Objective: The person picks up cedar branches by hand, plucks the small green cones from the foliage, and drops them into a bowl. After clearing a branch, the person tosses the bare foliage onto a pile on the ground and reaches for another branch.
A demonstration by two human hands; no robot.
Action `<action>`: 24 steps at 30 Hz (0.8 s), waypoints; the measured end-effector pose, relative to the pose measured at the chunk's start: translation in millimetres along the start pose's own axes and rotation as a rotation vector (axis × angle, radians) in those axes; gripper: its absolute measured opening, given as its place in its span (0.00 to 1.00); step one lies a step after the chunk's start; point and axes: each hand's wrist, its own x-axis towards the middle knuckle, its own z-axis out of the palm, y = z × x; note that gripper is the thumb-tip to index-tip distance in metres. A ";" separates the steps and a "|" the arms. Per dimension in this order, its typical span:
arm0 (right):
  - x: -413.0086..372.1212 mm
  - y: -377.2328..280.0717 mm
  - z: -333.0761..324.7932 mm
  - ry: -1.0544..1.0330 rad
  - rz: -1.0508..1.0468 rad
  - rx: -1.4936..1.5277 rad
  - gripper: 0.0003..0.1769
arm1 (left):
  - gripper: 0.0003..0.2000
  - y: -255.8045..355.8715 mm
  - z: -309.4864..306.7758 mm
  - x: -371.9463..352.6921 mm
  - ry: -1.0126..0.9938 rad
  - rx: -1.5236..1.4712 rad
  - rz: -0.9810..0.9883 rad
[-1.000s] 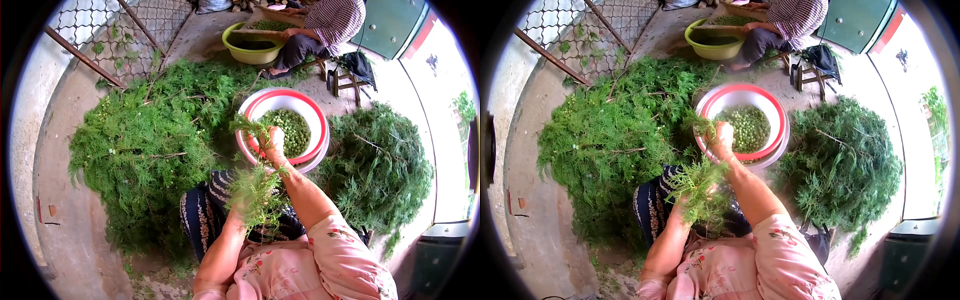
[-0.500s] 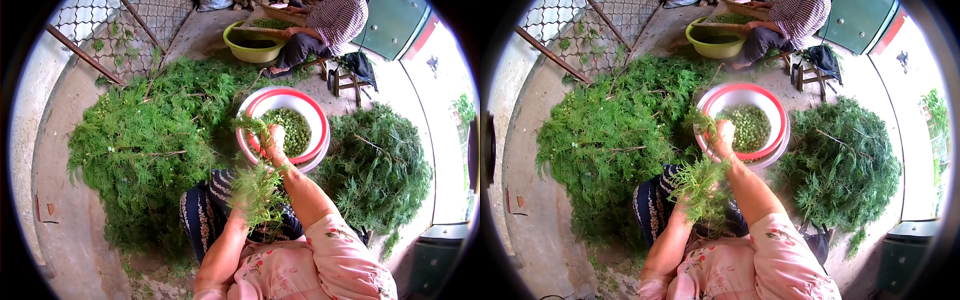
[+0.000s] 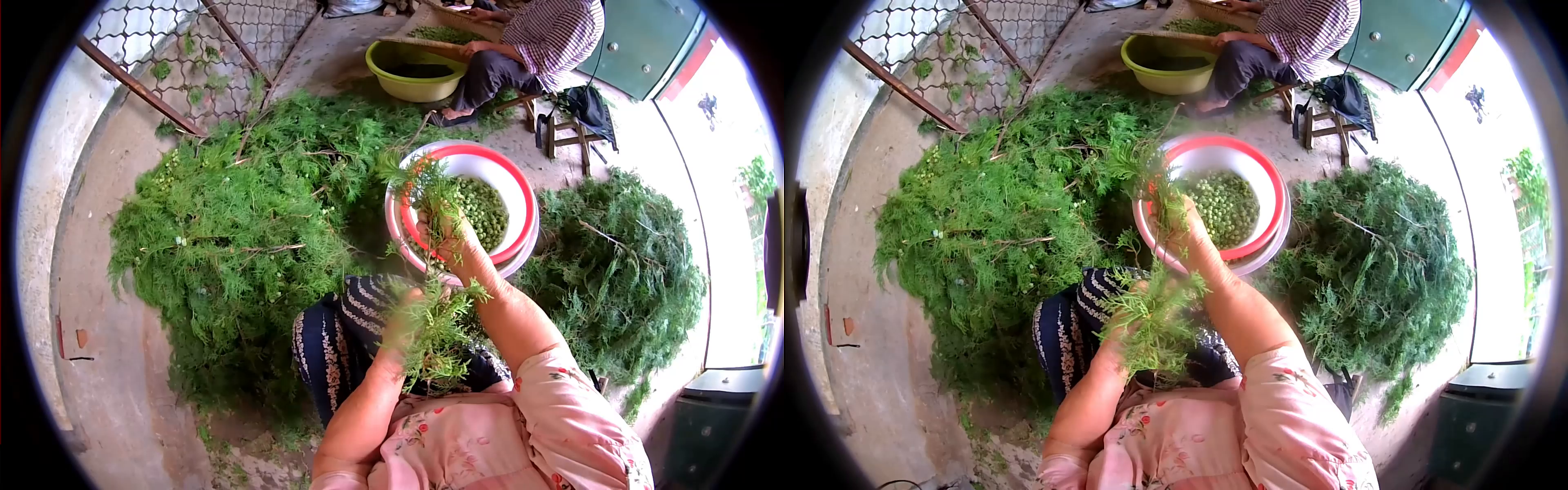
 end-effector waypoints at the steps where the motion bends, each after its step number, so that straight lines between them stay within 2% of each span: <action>1: 1.1 -0.2 0.0 -0.032 -0.018 0.014 0.09 | 0.15 0.9 6.1 -0.4 0.052 -0.117 -0.085; 3: 3.3 0.7 0.5 -0.098 -0.053 0.042 0.10 | 0.15 0.4 11.9 -5.4 0.009 -0.014 -0.024; 5: -34.3 -13.4 31.0 0.035 -0.078 0.023 0.16 | 0.14 1.6 11.4 -3.0 0.022 0.134 -0.015; 7: -29.5 -9.1 18.9 -0.001 -0.043 0.048 0.21 | 0.14 6.4 18.8 -4.6 0.061 0.242 -0.038; 8: 4.0 8.9 -21.9 -0.105 0.006 0.081 0.23 | 0.18 4.8 8.1 -0.9 0.034 0.296 -0.068; 9: 6.4 6.0 -15.5 -0.208 0.056 0.115 0.25 | 0.19 4.1 8.1 -2.0 0.010 0.284 -0.055; 10: -15.3 2.0 -14.9 -0.196 0.013 0.114 0.28 | 0.20 4.7 10.4 -3.8 -0.013 0.272 -0.041; 12: -9.8 -3.8 -13.3 -0.217 0.105 0.271 0.18 | 0.14 2.1 22.0 -11.7 -0.054 0.117 0.076; 15: -2.8 -7.6 -8.7 -0.165 0.148 0.421 0.12 | 0.16 2.6 17.3 -11.6 -0.030 -0.100 -0.027; 16: -1.3 -6.4 -6.3 -0.134 0.147 0.457 0.11 | 0.17 2.3 17.9 -12.8 -0.046 -0.107 -0.003; 18: -2.5 -6.0 -8.6 -0.166 0.075 0.282 0.11 | 0.17 -0.3 13.6 -12.6 -0.071 -0.034 0.042; 21: 19.1 -2.2 -22.4 -0.034 0.087 0.056 0.10 | 0.17 -1.4 15.7 -13.7 -0.049 -0.039 0.035; 22: 23.6 -0.6 -26.3 -0.101 -0.154 -0.335 0.10 | 0.17 -1.2 16.9 -13.7 -0.033 -0.060 0.020; 23: 27.8 0.9 -29.8 -0.072 -0.415 -0.715 0.11 | 0.17 0.0 15.7 -13.3 -0.060 0.046 0.014; 24: 27.2 -2.4 -22.1 -0.023 -0.341 -0.692 0.12 | 0.17 2.4 12.7 -12.6 -0.086 0.151 0.008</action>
